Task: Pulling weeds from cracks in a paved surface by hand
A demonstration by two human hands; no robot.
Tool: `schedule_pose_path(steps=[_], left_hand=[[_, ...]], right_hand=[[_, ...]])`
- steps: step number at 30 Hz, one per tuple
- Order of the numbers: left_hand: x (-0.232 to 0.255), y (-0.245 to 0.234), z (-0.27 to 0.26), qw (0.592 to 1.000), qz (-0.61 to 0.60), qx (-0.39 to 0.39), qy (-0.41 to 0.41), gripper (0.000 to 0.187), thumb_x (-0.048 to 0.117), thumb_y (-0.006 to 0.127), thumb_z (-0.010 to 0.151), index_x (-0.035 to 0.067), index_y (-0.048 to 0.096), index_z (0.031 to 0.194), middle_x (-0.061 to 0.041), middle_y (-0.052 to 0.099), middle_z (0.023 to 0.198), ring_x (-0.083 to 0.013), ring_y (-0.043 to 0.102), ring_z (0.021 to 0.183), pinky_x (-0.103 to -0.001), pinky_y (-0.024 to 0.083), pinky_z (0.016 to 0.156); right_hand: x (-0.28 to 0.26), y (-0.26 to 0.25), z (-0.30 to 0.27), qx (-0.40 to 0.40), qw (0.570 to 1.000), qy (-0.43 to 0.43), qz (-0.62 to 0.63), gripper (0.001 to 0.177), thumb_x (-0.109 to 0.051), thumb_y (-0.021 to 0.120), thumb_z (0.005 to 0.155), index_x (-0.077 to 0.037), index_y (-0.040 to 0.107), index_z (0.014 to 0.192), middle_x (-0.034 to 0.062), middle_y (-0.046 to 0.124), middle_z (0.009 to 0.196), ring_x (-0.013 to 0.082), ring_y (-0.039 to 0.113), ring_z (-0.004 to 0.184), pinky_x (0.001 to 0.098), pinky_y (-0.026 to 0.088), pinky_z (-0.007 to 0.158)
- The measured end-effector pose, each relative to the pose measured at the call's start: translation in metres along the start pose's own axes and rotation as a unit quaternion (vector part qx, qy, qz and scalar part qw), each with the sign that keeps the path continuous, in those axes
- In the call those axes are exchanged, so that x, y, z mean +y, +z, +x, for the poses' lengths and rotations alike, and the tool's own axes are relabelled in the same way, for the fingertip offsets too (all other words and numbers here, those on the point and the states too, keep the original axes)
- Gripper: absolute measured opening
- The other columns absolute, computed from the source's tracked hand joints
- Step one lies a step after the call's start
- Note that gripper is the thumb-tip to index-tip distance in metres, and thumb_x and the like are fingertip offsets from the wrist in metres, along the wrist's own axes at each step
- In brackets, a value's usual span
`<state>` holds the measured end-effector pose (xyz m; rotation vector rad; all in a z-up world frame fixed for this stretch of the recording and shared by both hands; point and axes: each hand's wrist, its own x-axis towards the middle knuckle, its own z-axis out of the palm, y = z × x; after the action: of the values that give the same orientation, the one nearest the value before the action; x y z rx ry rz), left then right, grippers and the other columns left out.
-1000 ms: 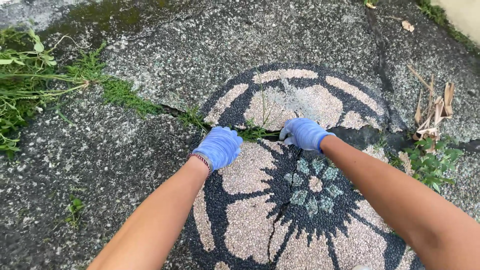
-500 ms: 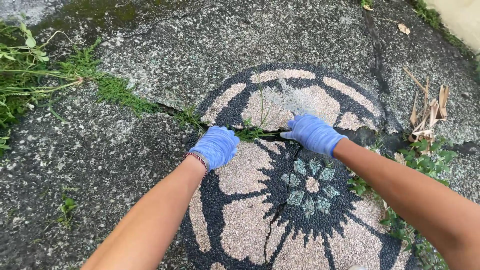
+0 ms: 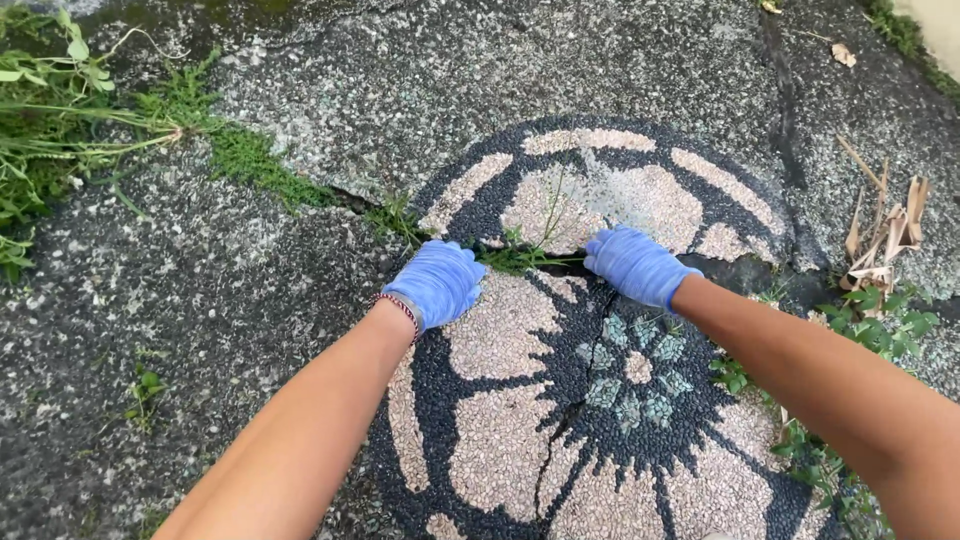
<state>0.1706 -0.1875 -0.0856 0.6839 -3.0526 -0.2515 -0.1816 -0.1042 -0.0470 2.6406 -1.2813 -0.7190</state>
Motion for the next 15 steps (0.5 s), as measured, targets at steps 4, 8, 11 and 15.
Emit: schedule_pose_path(steps=[4,8,11,15], left_hand=[[0.000,0.010,0.003,1.000,0.007,-0.003,-0.002,0.028,0.042,0.061,0.091,0.021,0.075,0.103,-0.005,0.075,0.102,-0.0279,0.071,0.099,-0.045,0.056,0.086],[0.004,0.010,0.011,1.000,0.016,-0.005,0.008,0.024,0.039,0.064,0.089,0.021,0.075,0.101,-0.006,0.076,0.099,-0.0284,0.071,0.096,-0.044,0.055,0.085],[0.006,0.009,0.014,1.000,0.007,0.003,0.014,0.025,0.040,0.063,0.090,0.020,0.075,0.102,-0.006,0.075,0.099,-0.0280,0.071,0.097,-0.044,0.055,0.085],[0.004,0.006,0.009,1.000,0.003,0.009,0.015,0.027,0.040,0.063,0.091,0.019,0.075,0.102,-0.007,0.075,0.099,-0.0290,0.071,0.096,-0.044,0.055,0.085]], right_hand=[[0.013,-0.010,-0.031,0.043,0.983,0.147,0.101,0.013,-0.034,0.067,0.088,-0.021,0.068,0.091,0.0002,0.063,0.085,0.0287,0.067,0.092,0.0429,0.056,0.084],[0.011,-0.039,-0.048,0.045,0.966,0.192,0.166,0.020,-0.038,0.076,0.082,-0.024,0.072,0.095,0.0015,0.067,0.099,0.0316,0.067,0.102,0.0447,0.058,0.089],[-0.006,-0.039,-0.047,0.020,0.967,0.175,0.186,0.019,-0.032,0.069,0.090,-0.018,0.069,0.104,0.0057,0.069,0.102,0.0315,0.068,0.106,0.0438,0.059,0.090],[-0.005,-0.043,-0.029,-0.023,0.989,0.116,0.087,0.024,-0.019,0.067,0.090,-0.017,0.070,0.114,0.0101,0.073,0.106,0.0330,0.070,0.105,0.0467,0.058,0.092]])
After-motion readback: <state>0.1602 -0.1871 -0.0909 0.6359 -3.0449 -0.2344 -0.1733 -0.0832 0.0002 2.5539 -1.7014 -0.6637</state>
